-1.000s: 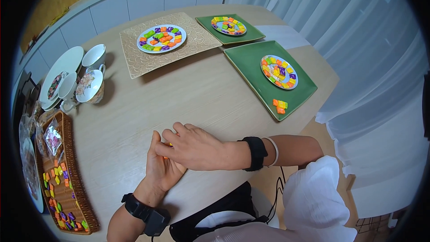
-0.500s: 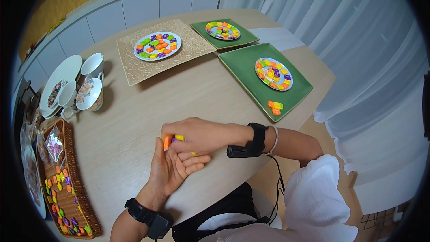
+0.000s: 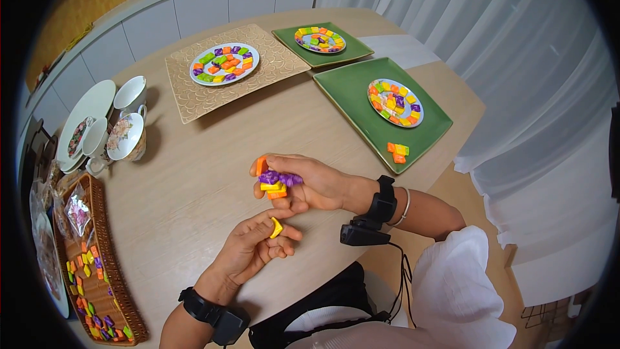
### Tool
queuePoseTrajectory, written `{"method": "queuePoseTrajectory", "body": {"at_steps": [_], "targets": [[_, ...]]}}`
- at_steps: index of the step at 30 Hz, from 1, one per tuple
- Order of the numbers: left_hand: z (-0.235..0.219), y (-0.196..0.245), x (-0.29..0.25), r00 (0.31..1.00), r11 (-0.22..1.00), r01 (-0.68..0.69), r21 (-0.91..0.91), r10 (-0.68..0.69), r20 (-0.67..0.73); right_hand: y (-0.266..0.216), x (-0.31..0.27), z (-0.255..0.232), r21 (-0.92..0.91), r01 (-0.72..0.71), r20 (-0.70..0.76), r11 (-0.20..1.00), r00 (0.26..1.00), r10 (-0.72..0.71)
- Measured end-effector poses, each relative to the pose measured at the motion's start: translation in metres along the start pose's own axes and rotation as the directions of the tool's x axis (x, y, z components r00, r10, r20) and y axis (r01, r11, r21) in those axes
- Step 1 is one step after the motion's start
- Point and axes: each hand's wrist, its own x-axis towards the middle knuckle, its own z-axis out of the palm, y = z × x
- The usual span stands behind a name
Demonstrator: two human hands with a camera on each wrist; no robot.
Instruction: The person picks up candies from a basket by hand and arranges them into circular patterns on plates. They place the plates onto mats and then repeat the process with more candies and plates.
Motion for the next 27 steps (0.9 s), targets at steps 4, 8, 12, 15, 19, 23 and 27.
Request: {"method": "queuePoseTrajectory", "body": {"at_steps": [4,8,12,15,19,23,27], "targets": [[0.006,-0.002,0.0,0.998,0.998,-0.025,0.061,0.029,-0.06,0.01,-0.003,-0.001,-0.099,-0.019,0.088,0.995,0.996,0.028],[0.019,-0.01,0.001,0.919,0.906,-0.271,0.326,0.344,-0.191,0.011,-0.004,-0.002,-0.062,0.022,0.095,0.998,0.995,-0.016],[0.019,-0.005,0.0,0.864,0.832,-0.33,0.445,0.456,-0.212,0.009,-0.002,0.004,-0.216,0.015,-0.027,0.976,0.999,-0.022],[0.02,-0.002,-0.001,0.855,0.831,-0.31,0.463,0.456,-0.247,0.01,-0.003,0.005,-0.311,0.016,-0.007,0.95,1.0,-0.019],[0.025,-0.003,-0.002,0.853,0.821,-0.308,0.481,0.462,-0.242,0.009,-0.005,0.01,-0.442,-0.01,-0.01,0.897,1.0,0.006],[0.024,-0.002,-0.003,0.883,0.829,-0.261,0.495,0.412,-0.225,0.011,-0.008,0.008,-0.537,0.038,0.017,0.843,0.999,-0.034],[0.023,-0.004,-0.002,0.903,0.817,-0.225,0.53,0.379,-0.201,0.016,-0.009,-0.001,-0.619,0.133,0.079,0.774,0.991,-0.107]]}}
